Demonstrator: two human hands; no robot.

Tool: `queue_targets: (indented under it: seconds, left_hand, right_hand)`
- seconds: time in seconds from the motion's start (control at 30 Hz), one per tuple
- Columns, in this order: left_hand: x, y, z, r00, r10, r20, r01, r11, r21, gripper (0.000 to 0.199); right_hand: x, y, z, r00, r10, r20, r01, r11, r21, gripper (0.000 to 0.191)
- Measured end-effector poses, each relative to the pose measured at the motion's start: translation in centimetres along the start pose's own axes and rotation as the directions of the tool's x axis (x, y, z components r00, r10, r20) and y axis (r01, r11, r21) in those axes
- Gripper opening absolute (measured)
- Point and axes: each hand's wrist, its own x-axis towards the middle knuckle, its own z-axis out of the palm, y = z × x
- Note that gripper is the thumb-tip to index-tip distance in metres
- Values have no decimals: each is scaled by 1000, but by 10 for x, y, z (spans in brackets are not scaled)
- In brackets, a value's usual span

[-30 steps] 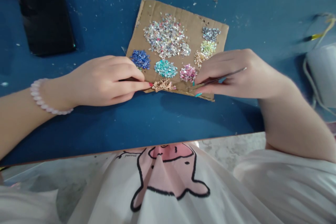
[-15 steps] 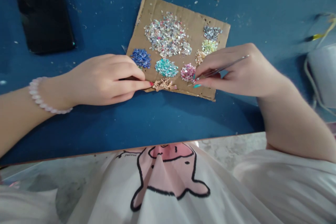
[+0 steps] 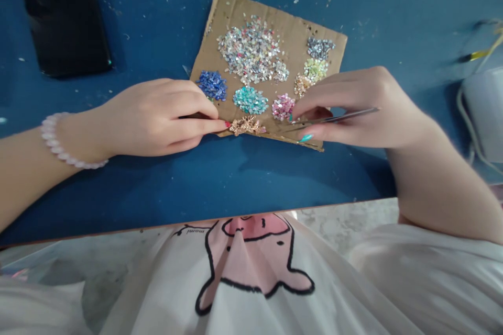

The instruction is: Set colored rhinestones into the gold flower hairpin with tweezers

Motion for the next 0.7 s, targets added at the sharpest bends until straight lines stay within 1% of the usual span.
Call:
queue_targets:
  seconds: [0.07, 0.13, 0.23, 0.27, 0.37, 0.47, 0.57, 0.7]
  left_hand:
    - [0, 0, 0, 1000, -15, 13, 15, 1000, -5, 32]
    - [0, -1, 0, 1000, -5, 3, 5, 1000, -12, 32]
    - [0, -1, 0, 1000, 8, -17, -9, 1000, -4, 31]
    - [0, -1, 0, 1000, -3, -3, 3, 1000, -2, 32]
    - [0, 0, 0, 997, -52, 53, 53, 998, -21, 34]
    - [0, 0, 0, 999, -24, 22, 25, 999, -40, 31]
    - [0, 0, 0, 1000, -4, -6, 3, 999, -37, 31]
    - [0, -1, 0, 999, -47, 14, 47, 996, -76, 32]
  right_hand:
    - [-1, -2, -2, 1000, -6, 1, 6, 1000, 18, 32]
    - [-1, -3, -3, 1000, 10, 7, -11, 999, 35, 40]
    - [-1, -3, -4, 999, 44, 27, -45, 999, 30, 40]
    - [-1, -3, -4, 999, 44, 28, -45, 999, 20, 40]
    - [0, -2, -4, 999, 15, 30, -15, 1000, -8, 38]
    - [0, -2, -3, 999, -19, 31, 19, 999, -26, 37]
    - [-1, -3, -1, 999, -2, 36, 4, 999, -51, 44]
    - [-2, -5, 2, 999, 8, 36, -7, 999, -47, 51]
